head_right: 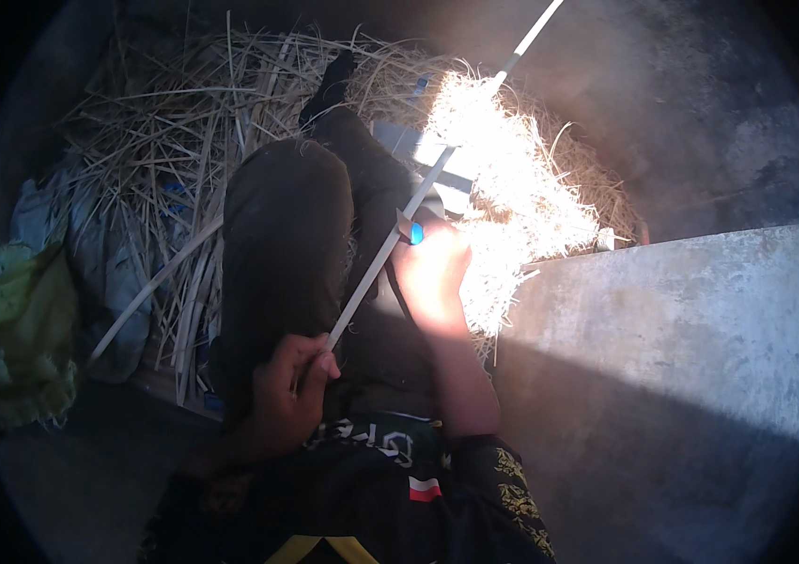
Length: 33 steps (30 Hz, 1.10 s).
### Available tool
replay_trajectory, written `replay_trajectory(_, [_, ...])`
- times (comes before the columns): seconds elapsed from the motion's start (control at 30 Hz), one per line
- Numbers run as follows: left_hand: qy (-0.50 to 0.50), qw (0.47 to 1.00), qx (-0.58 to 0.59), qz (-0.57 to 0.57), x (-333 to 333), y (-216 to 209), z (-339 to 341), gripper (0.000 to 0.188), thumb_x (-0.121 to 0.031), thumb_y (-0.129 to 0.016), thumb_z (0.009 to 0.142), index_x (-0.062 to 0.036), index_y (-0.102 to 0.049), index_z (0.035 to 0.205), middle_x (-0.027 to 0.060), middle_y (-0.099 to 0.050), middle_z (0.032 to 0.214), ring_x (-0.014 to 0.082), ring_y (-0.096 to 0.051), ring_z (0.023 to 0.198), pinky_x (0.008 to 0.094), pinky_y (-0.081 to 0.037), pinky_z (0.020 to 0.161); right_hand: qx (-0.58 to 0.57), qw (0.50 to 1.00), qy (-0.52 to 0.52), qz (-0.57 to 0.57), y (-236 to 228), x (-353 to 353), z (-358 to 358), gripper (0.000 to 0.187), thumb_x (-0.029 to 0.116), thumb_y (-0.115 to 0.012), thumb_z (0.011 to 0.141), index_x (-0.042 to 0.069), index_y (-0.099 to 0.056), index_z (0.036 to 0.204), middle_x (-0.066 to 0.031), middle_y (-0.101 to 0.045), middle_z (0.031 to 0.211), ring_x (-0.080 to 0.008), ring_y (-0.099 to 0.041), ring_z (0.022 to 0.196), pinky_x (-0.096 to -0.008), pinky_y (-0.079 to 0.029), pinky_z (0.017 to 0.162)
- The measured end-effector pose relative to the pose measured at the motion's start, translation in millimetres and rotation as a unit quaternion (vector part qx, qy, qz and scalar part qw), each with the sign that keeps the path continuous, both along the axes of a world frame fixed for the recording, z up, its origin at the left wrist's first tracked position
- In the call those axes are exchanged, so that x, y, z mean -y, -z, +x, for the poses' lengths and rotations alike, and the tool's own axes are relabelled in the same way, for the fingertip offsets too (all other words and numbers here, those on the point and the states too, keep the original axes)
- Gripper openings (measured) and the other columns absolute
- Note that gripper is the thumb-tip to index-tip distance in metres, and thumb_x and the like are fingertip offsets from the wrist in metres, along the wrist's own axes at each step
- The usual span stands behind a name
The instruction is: The person sits on the floor and uses a blue utility knife to shave thin strips from a long bamboo stick. The person holds the stick with one hand and carefully scrapes along its length with the knife, producing fine shavings that fall onto the straw-covered floor.
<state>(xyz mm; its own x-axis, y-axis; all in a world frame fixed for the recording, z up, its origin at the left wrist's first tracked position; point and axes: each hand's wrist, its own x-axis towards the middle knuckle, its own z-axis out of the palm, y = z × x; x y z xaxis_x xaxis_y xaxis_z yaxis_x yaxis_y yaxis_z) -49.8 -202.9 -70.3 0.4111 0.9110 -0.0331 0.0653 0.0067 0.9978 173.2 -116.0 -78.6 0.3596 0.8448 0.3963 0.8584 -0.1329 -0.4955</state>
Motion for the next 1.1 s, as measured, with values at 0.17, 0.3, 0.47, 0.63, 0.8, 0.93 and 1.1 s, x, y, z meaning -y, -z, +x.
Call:
replay_trajectory(0.17, [-0.003, 0.999, 0.028, -0.038, 0.0, 3.8, 0.0, 0.017, -0.008, -0.055, 0.103, 0.0029, -0.054, 0.116, 0.0047, -0.063, 0.086, 0.0060, -0.058, 0.080, 0.0229, -0.048, 0.074, 0.042, 0.999, -0.007, -0.010, -2.8, -0.1, -1.4, 0.007, 0.003, -0.067, 0.079, -0.002, -0.067, 0.074, -0.0192, -0.062, 0.061, -0.0381, -0.067, 0.058, -0.0415, -0.051, 0.053])
replay_trajectory(0.3, [0.000, 0.994, 0.048, -0.096, -2.2, -3.4, -3.9, 0.017, -0.011, -0.054, 0.104, 0.0019, -0.055, 0.115, 0.0071, -0.064, 0.082, 0.0084, -0.061, 0.075, 0.0251, -0.049, 0.069, 0.001, 0.993, -0.113, -0.037, -2.2, 35.7, -21.9, 0.015, 0.004, -0.070, 0.074, 0.002, -0.067, 0.089, -0.0128, -0.067, 0.072, -0.0331, -0.067, 0.061, -0.0379, -0.054, 0.058])
replay_trajectory(0.47, [0.020, 0.998, 0.029, -0.054, -3.3, -4.7, -6.5, 0.017, -0.012, -0.051, 0.105, 0.0012, -0.053, 0.116, 0.0081, -0.063, 0.081, 0.0094, -0.060, 0.074, 0.0260, -0.049, 0.068, 0.018, 0.985, -0.171, 0.013, 20.7, 57.3, -34.8, 0.019, 0.018, -0.076, 0.070, 0.010, -0.065, 0.084, -0.0068, -0.062, 0.067, -0.0270, -0.066, 0.059, -0.0379, -0.050, 0.053])
replay_trajectory(0.63, [0.024, 1.000, -0.014, 0.009, -7.0, -8.2, -5.5, 0.017, -0.011, -0.050, 0.105, 0.0010, -0.052, 0.116, 0.0127, -0.062, 0.079, 0.0162, -0.066, 0.071, 0.0299, -0.050, 0.064, -0.025, 0.992, -0.125, -0.012, 0.2, 33.5, -19.3, 0.016, 0.020, -0.072, 0.077, 0.008, -0.068, 0.087, -0.0102, -0.062, 0.066, -0.0299, -0.066, 0.059, -0.0389, -0.052, 0.056])
replay_trajectory(0.8, [0.016, 0.998, -0.035, 0.052, -9.5, -4.6, -5.5, 0.017, -0.012, -0.050, 0.104, 0.0006, -0.054, 0.115, 0.0131, -0.063, 0.078, 0.0178, -0.065, 0.067, 0.0309, -0.049, 0.061, 0.032, 0.988, -0.142, -0.045, -7.3, 13.5, -7.8, 0.019, 0.016, -0.074, 0.074, 0.005, -0.069, 0.088, -0.0135, -0.065, 0.068, -0.0351, -0.068, 0.064, -0.0416, -0.052, 0.059])
replay_trajectory(0.93, [0.009, 0.995, -0.052, 0.079, -5.5, -1.5, -1.2, 0.018, -0.014, -0.049, 0.105, 0.0001, -0.056, 0.113, 0.0097, -0.063, 0.077, 0.0106, -0.058, 0.065, 0.0282, -0.047, 0.061, 0.007, 0.999, 0.035, -0.002, -18.9, -22.4, 16.5, 0.006, 0.008, -0.068, 0.078, 0.003, -0.072, 0.078, -0.0218, -0.064, 0.067, -0.0395, -0.068, 0.066, -0.0445, -0.053, 0.063])
replay_trajectory(1.1, [0.031, 0.998, -0.050, 0.032, -7.2, -8.1, -1.8, 0.018, -0.015, -0.050, 0.105, -0.0001, -0.056, 0.114, 0.0088, -0.063, 0.078, 0.0099, -0.058, 0.065, 0.0278, -0.047, 0.060, 0.052, 0.999, 0.015, 0.004, -18.5, -45.7, 44.9, 0.005, 0.008, -0.068, 0.078, 0.003, -0.071, 0.078, -0.0213, -0.063, 0.064, -0.0413, -0.066, 0.066, -0.0444, -0.053, 0.061])
